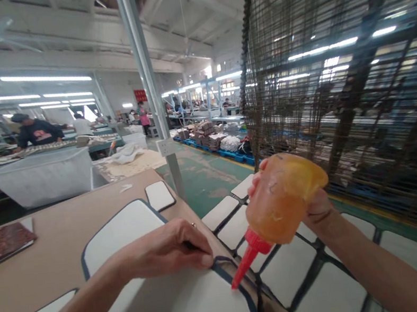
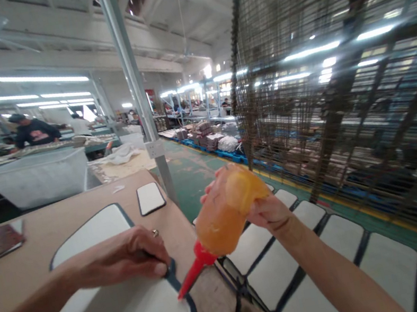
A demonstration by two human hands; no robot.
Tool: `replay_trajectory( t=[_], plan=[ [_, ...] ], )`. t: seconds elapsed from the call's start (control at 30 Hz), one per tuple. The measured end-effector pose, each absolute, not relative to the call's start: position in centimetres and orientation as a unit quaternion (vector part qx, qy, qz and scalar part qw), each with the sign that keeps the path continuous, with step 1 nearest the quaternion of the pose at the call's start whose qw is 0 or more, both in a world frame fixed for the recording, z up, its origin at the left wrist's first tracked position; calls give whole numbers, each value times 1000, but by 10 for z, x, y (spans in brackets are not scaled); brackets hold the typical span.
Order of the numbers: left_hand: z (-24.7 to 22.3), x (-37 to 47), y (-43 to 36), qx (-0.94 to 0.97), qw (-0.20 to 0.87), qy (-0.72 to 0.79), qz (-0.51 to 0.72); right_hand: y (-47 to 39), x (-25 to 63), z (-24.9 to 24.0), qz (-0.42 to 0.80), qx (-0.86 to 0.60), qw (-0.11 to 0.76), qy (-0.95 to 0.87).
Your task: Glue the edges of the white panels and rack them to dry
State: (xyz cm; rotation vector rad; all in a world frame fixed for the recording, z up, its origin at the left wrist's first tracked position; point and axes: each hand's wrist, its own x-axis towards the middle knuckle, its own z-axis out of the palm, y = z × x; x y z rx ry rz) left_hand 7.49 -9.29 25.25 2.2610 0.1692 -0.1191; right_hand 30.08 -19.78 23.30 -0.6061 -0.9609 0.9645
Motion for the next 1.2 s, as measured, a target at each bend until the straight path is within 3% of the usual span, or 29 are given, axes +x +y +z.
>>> replay_trajectory(
  t=[0.33,1.2],
  plan=[
    [250,68,-87,888,449,77,-58,-195,298,231,492,-198,691,-490],
    [240,45,-70,893,418,166,16,-206,294,227,420,-266,775,-389]
  ],
)
